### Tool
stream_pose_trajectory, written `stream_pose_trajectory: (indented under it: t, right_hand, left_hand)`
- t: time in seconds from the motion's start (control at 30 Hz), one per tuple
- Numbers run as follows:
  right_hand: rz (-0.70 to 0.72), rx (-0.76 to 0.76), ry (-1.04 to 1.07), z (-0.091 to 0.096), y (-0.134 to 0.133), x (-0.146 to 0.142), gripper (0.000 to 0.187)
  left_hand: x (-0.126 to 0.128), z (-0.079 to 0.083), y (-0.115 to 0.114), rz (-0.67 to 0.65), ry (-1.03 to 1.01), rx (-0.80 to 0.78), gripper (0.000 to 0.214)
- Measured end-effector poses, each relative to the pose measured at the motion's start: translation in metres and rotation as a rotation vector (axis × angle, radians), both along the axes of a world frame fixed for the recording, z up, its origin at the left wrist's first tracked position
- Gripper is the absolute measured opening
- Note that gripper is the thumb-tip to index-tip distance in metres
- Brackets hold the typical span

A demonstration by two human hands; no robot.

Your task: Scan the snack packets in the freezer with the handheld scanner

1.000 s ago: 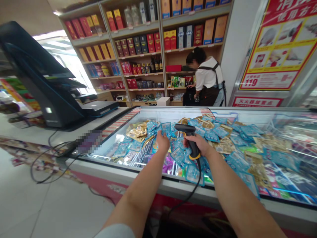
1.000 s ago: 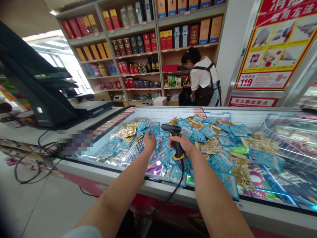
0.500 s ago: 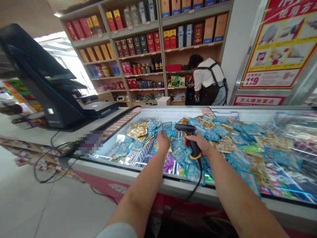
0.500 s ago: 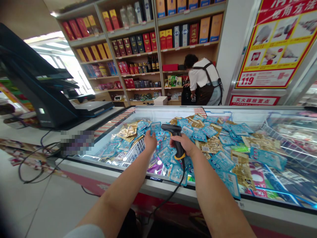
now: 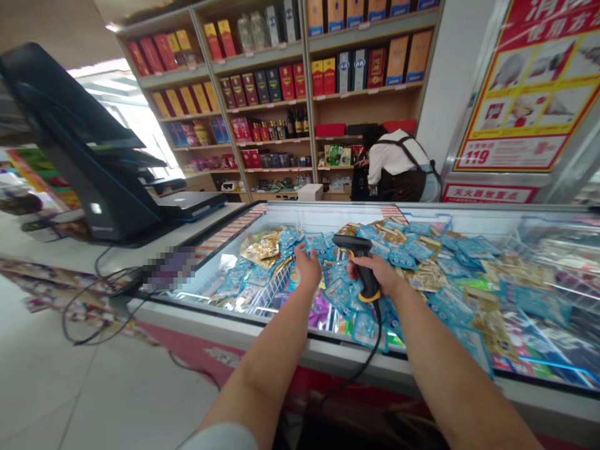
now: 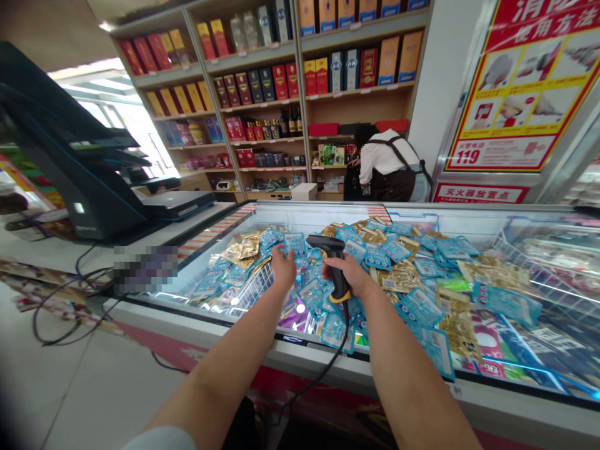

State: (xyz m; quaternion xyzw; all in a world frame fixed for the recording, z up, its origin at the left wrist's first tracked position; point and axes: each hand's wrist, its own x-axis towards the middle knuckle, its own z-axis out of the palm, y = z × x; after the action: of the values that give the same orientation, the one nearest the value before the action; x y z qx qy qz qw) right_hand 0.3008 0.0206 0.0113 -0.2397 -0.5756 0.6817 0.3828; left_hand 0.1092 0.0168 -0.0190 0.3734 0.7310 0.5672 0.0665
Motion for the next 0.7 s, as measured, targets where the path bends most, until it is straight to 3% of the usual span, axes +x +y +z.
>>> stream_pose_trajectory:
  t: [0.17,0.3,0.47,0.7]
  right_hand:
    - [-0.003,-0.010,-0.023,0.002,-0.001,0.000,0.026]
    - [0.009,0.010,-0.015,0.001,0.000,0.001,0.025]
    - [0.003,0.000,0.006,-0.003,0.003,0.001,0.022]
    - [-0.025,-0.020,0.030,-0.001,0.000,0.000,0.022]
  left_hand:
    - [-0.007,0.004,-0.001,-0.046,-0.104,0.187,0.032]
    - [-0.023,0.003,0.005,0.026,-0.205,0.294,0.028]
    - [-0.043,0.001,0.009,0.148,-0.328,0.356,0.039]
    - [-0.059,0.000,0.007,0.157,-0.463,0.347,0.049]
